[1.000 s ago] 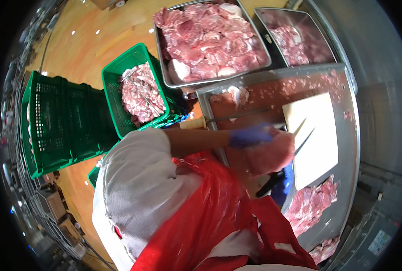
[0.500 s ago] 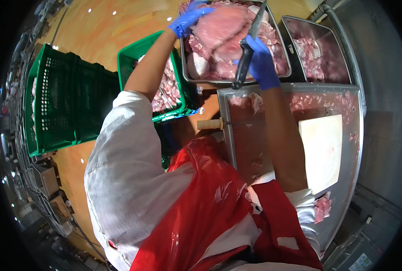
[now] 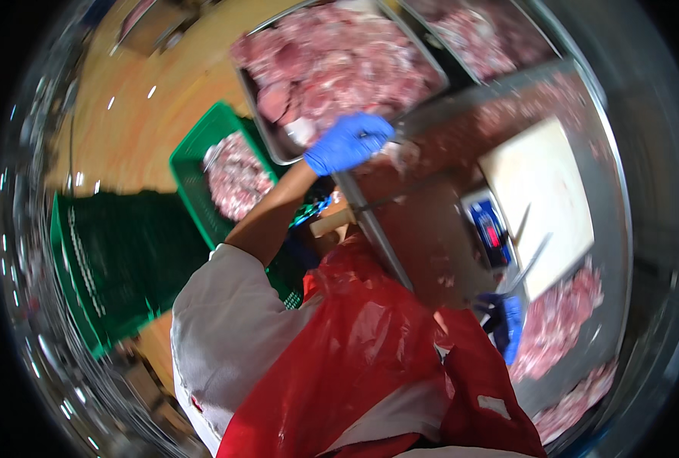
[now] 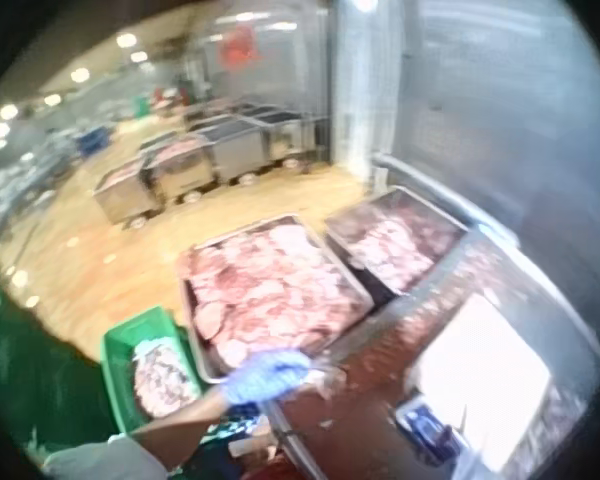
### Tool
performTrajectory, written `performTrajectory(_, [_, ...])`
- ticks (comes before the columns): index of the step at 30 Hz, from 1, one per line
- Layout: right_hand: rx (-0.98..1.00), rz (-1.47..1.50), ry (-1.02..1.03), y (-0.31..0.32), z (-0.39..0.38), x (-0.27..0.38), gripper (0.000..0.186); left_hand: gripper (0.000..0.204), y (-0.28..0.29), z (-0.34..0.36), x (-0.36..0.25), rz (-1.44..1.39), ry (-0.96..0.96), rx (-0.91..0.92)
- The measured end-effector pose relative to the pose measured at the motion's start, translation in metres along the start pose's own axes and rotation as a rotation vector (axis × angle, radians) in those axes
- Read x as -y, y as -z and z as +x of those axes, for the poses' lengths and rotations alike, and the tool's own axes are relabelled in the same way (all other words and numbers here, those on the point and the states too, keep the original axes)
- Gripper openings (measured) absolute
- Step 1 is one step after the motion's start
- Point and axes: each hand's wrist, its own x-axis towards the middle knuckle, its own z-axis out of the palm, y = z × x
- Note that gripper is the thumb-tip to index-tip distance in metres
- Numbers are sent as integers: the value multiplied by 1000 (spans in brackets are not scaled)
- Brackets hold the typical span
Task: The person cuts raw meat into smaller pieces using a knife on a stainless steel table. They place the cut pieces into metal trays and green crates. The person also weighs portions of meat on a digital scale before cutting.
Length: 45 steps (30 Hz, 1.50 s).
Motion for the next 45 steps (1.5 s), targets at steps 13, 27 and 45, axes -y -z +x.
performTrajectory(13, [-1196, 70, 387, 257, -156, -109, 26, 82, -509, -52, -88, -43, -408, 1008])
performTrajectory(27, [-1356, -290, 366, 413, -190, -120, 30, 97, -694, 23, -105, 693, -356, 936])
performTrajectory(45, [-1386, 93, 466, 426, -206, -151, 16, 76, -652, -60, -117, 334, -243, 1379])
